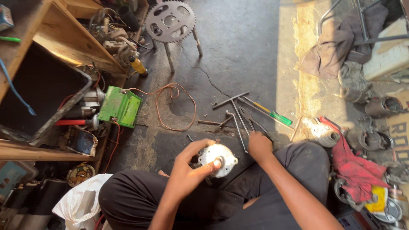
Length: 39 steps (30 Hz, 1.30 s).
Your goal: The person sits on the floor and uses a screwdriver, hammer, and pliers to disassemble and adjust a small cylindrical mechanical part. They remove a cap, tap the body with a hammer, and manipulate internal components with tools.
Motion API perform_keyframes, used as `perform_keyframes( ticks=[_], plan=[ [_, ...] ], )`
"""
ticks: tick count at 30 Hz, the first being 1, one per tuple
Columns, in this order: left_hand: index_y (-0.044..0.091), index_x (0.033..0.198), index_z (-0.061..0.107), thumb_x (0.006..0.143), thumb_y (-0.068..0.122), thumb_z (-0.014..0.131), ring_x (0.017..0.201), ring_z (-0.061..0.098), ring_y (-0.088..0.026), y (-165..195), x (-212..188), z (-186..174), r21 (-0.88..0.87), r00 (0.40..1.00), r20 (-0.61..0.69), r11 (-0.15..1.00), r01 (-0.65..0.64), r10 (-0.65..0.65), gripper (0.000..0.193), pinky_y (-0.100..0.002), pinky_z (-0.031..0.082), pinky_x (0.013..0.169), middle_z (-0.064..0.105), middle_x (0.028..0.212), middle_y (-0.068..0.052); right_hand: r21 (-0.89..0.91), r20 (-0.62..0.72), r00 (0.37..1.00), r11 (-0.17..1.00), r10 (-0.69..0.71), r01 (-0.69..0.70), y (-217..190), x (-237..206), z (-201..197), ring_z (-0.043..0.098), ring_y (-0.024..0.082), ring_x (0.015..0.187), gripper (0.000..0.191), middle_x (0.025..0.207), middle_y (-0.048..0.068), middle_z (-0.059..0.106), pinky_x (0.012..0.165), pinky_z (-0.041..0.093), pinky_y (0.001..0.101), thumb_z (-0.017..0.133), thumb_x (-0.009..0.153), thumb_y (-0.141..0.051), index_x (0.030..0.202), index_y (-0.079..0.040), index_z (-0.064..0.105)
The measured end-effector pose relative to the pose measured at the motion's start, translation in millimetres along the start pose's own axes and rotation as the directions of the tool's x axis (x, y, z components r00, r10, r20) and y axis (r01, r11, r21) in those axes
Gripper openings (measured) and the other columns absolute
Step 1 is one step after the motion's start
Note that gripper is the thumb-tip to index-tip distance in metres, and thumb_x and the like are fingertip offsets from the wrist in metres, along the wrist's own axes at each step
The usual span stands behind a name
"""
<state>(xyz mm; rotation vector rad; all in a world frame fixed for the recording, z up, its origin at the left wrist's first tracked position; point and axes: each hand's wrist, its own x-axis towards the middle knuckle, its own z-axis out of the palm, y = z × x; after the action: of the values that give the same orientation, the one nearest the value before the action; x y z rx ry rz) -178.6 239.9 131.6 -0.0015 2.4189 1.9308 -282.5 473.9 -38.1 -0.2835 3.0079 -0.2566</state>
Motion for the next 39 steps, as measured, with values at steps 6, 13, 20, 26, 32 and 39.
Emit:
perform_keyframes(
  ticks=[6, 13, 20, 26, 32, 39],
  plan=[
    [0.007, 0.112, 0.073, 0.071, 0.020, 0.082, 0.090, 0.068, -0.018, -2.2, 6.0, 1.0, 0.047, 0.995, -0.008, 0.994, 0.103, -0.102, 0.044, -0.030, 0.053, 0.081, 0.079, 0.107, -0.005, 0.242, -0.016, 0.978, 0.950, 0.206, -0.196, 1.0, 10.5, 5.5, 0.068, 0.046, 0.079, 0.023, 0.086, 0.025, 0.072, 0.075, 0.054, 0.0552, 0.069, 0.081, -0.021, 0.096, -0.004, 0.064],
    [0.009, 0.116, 0.073, 0.078, 0.015, 0.079, 0.089, 0.070, -0.017, 1.1, -3.2, 7.0, 0.074, 0.990, -0.109, 0.992, 0.103, -0.094, 0.039, -0.031, 0.054, 0.080, 0.077, 0.103, -0.006, 0.811, -0.142, 0.952, 0.583, 0.270, -0.044, 7.3, 4.8, -10.3, 0.060, 0.019, 0.067, 0.016, 0.074, 0.010, 0.064, 0.063, 0.050, 0.0361, 0.064, 0.088, -0.016, 0.099, -0.004, 0.062],
    [0.006, 0.131, 0.064, 0.070, 0.021, 0.087, 0.110, 0.070, -0.026, 9.3, -8.1, -1.6, 0.137, 0.973, 0.048, 0.964, -0.230, 0.225, 0.067, -0.035, 0.054, 0.093, 0.072, 0.120, -0.013, 0.998, 0.028, 0.985, -0.057, 0.172, -0.018, 6.3, -82.0, -72.1, 0.039, 0.006, 0.048, 0.023, 0.066, -0.003, 0.045, 0.041, 0.031, 0.0246, 0.056, 0.098, -0.012, 0.119, -0.004, 0.059],
    [0.007, 0.131, 0.064, 0.055, 0.031, 0.095, 0.115, 0.072, -0.027, -0.3, -8.6, 0.9, 0.206, 0.994, 0.050, 0.973, -0.105, 0.097, 0.086, -0.035, 0.055, 0.095, 0.075, 0.121, -0.013, 0.916, -0.158, 0.981, 0.387, 0.110, 0.104, 64.5, -182.0, -125.4, 0.037, 0.002, 0.061, 0.032, 0.073, -0.005, 0.044, 0.052, 0.029, 0.0204, 0.053, 0.108, -0.021, 0.124, 0.005, 0.065],
    [0.005, 0.130, 0.066, 0.056, 0.037, 0.096, 0.116, 0.073, -0.027, -17.5, -16.1, 8.3, 0.165, 0.964, -0.107, 0.961, -0.223, 0.242, 0.086, -0.035, 0.056, 0.097, 0.075, 0.123, -0.013, 0.677, -0.220, 0.976, 0.720, -0.003, 0.155, 105.4, -220.3, -134.1, 0.059, 0.010, 0.079, 0.032, 0.085, 0.004, 0.065, 0.074, 0.044, 0.0247, 0.056, 0.103, -0.022, 0.122, 0.002, 0.064],
    [0.005, 0.130, 0.068, 0.056, 0.043, 0.097, 0.102, 0.072, -0.028, -33.5, -20.7, 14.3, 0.259, 0.914, -0.181, 0.914, -0.312, 0.363, 0.088, -0.037, 0.056, 0.088, 0.076, 0.115, -0.013, 0.456, -0.014, 0.985, 0.878, 0.173, -0.148, 93.7, -232.8, -175.9, 0.069, 0.018, 0.086, 0.040, 0.091, 0.007, 0.073, 0.082, 0.052, 0.0313, 0.054, 0.098, -0.033, 0.119, -0.003, 0.069]
  ],
)
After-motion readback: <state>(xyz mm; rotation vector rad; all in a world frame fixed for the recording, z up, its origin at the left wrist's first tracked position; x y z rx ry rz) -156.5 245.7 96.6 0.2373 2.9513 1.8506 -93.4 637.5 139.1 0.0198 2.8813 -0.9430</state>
